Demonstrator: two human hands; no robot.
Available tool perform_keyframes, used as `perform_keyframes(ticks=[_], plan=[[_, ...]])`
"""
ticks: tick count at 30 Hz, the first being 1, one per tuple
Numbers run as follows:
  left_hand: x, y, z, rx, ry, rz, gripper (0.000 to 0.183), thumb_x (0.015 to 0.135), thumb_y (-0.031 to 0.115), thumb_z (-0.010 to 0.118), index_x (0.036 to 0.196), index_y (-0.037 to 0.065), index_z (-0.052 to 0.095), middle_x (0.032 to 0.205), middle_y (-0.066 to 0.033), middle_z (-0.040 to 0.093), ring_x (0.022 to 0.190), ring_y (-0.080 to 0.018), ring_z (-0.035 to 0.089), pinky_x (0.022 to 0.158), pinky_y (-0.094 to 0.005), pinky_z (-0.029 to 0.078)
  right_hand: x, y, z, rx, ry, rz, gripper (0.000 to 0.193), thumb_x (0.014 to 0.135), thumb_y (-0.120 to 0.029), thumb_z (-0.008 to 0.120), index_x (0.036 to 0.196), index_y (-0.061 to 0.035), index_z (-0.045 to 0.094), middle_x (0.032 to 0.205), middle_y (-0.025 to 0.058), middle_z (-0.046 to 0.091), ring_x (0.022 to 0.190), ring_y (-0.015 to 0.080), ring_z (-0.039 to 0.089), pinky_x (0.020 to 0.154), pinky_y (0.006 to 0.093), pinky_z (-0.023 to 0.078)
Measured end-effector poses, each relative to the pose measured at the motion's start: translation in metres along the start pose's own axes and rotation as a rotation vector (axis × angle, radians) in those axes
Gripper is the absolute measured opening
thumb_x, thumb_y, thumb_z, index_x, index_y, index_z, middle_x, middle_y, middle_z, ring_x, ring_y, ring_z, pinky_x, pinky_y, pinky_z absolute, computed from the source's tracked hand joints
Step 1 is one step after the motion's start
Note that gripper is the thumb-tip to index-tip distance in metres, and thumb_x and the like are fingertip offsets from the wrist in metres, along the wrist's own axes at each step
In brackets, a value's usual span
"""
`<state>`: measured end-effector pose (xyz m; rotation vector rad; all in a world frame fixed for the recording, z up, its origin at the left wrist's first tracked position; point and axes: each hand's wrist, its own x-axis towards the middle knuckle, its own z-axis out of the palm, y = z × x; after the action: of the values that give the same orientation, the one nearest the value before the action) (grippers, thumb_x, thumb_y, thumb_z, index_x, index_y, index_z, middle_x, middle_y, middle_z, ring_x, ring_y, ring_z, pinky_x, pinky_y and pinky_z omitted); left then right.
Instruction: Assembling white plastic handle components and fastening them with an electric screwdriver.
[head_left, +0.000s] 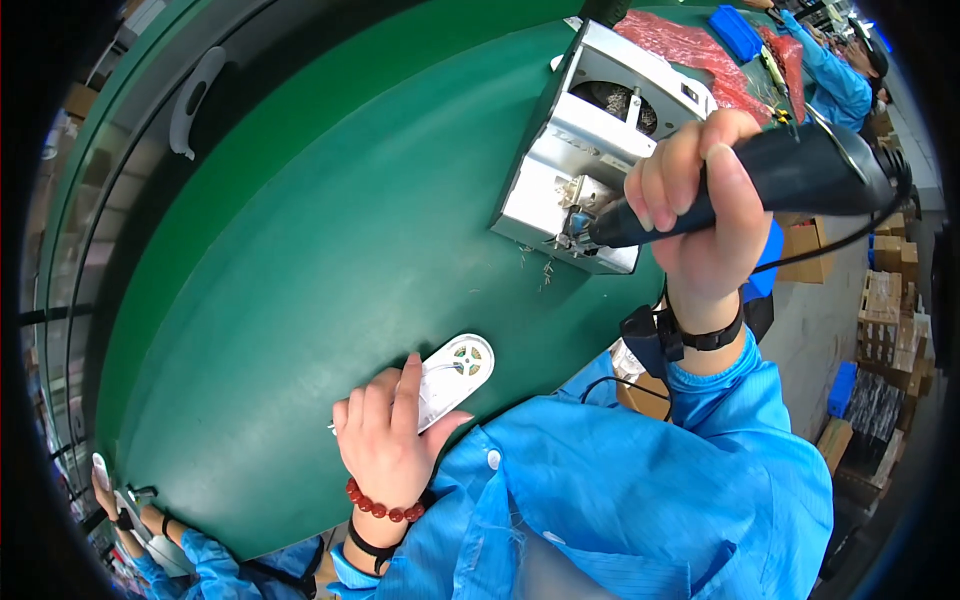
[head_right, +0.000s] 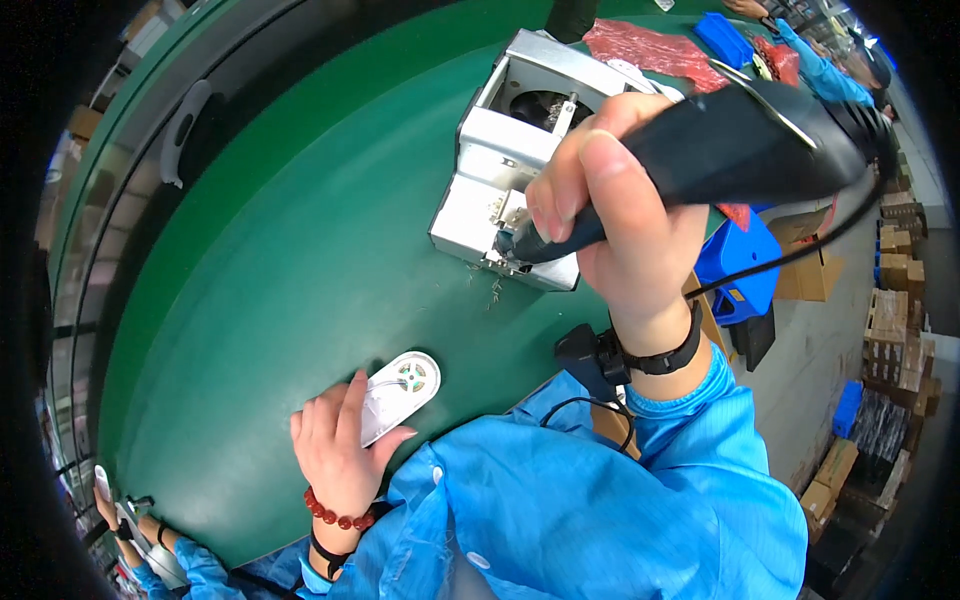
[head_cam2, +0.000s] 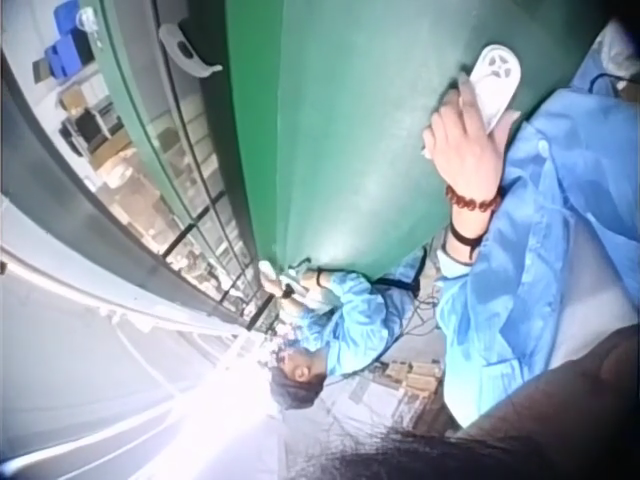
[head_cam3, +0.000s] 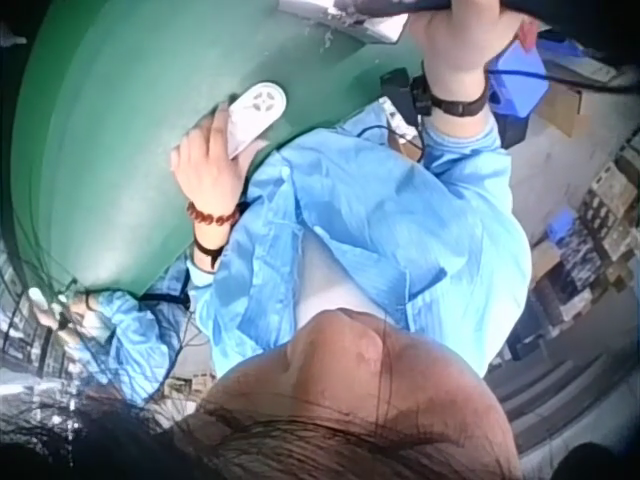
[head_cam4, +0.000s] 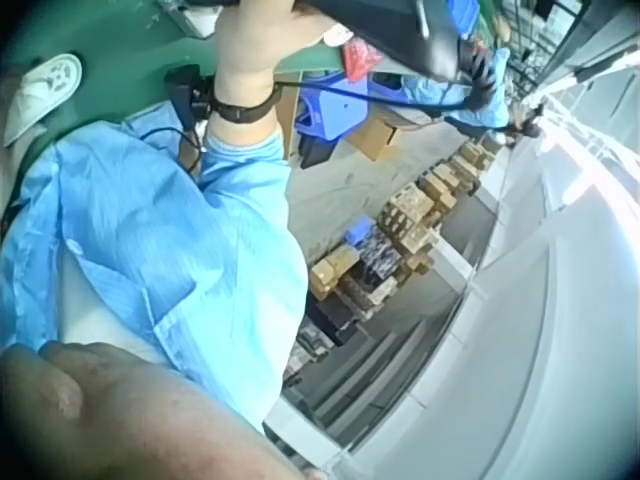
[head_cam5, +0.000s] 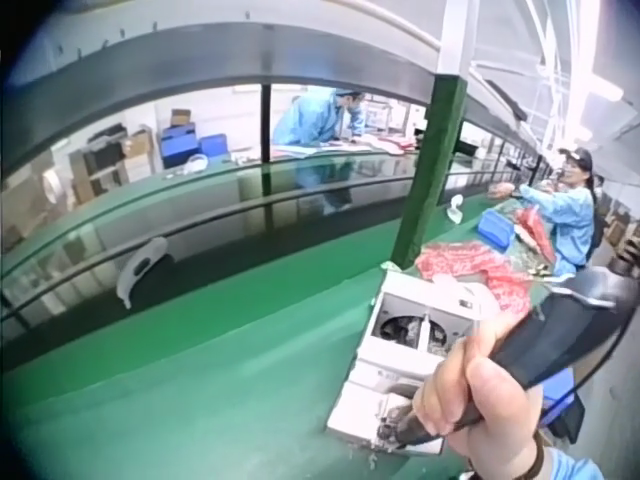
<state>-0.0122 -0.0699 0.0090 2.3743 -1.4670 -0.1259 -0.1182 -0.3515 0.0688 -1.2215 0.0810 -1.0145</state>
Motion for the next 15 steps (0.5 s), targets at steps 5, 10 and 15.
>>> perform_keyframes(ticks=[5,10,15], plan=[[0.008,0.003,0.006,0.009,0.089,0.1,0.067,0.067,0.045,0.077,0.118,0.005,0.062,0.101,-0.0059,0.062,0.088,-0.0233,0.055,0.076,-0.0371,0.038,0.0,0.005,0.008,-0.068,0.009,0.053,0.009,0.091,-0.006,0.052,0.094,-0.0019,0.045,0.063,0.0108,0.053,0.051,0.0175,0.05,0.049,0.0321,0.045],[0.008,0.002,0.006,-0.047,0.054,0.064,0.067,0.066,0.044,0.077,0.119,0.005,0.062,0.1,-0.0056,0.062,0.085,-0.0229,0.055,0.075,-0.0361,0.038,-0.012,-0.005,0.011,-0.059,-0.052,-0.088,0.012,0.092,-0.011,0.05,0.098,-0.0038,0.042,0.064,0.008,0.049,0.05,0.0165,0.046,0.048,0.0315,0.044],[0.005,-0.005,0.004,-0.07,0.056,0.072,0.067,0.065,0.043,0.078,0.118,0.004,0.062,0.099,-0.0057,0.062,0.083,-0.0225,0.055,0.073,-0.0355,0.037,-0.016,-0.004,0.014,-0.168,-0.178,-0.175,0.019,0.092,-0.013,0.053,0.104,-0.0066,0.04,0.066,0.0086,0.05,0.052,0.0149,0.046,0.05,0.0317,0.045]])
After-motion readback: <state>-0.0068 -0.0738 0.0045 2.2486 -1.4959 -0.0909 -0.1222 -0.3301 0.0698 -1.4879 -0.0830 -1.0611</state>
